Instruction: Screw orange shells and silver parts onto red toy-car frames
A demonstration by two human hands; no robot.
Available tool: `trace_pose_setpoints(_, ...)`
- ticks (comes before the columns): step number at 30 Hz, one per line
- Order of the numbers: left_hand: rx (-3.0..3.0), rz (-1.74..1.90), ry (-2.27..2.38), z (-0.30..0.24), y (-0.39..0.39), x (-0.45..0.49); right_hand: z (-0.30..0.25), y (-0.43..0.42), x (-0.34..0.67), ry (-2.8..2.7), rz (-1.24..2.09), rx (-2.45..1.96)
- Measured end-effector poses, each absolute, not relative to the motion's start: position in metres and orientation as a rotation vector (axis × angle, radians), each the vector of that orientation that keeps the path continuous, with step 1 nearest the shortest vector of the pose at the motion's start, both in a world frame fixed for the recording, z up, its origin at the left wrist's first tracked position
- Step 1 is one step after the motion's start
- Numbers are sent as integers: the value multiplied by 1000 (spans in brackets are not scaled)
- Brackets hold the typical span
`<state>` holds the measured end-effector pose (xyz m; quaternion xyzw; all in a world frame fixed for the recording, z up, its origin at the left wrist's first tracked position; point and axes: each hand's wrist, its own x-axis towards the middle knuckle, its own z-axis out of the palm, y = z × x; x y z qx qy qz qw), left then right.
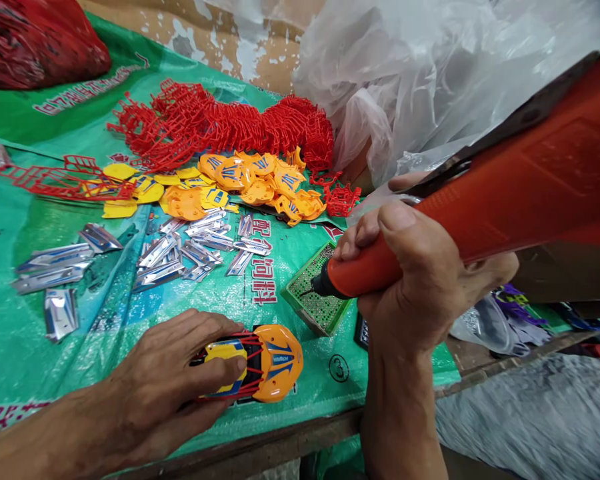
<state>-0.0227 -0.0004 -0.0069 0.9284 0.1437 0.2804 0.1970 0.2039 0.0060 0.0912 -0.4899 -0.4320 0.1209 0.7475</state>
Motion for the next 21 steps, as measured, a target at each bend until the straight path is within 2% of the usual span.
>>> trace_pose_setpoints(7, 2506, 893, 404, -10, -2, -20, 88, 8, 206, -978, 255, -1102)
trace_pose_setpoints(14, 2555, 787, 383, -3, 2, -22, 88, 7, 206, -984, 284, -1108)
trace_pose_setpoints(21, 2476, 938, 324, 0, 2, -16, 86, 12, 205, -1017, 230, -1064)
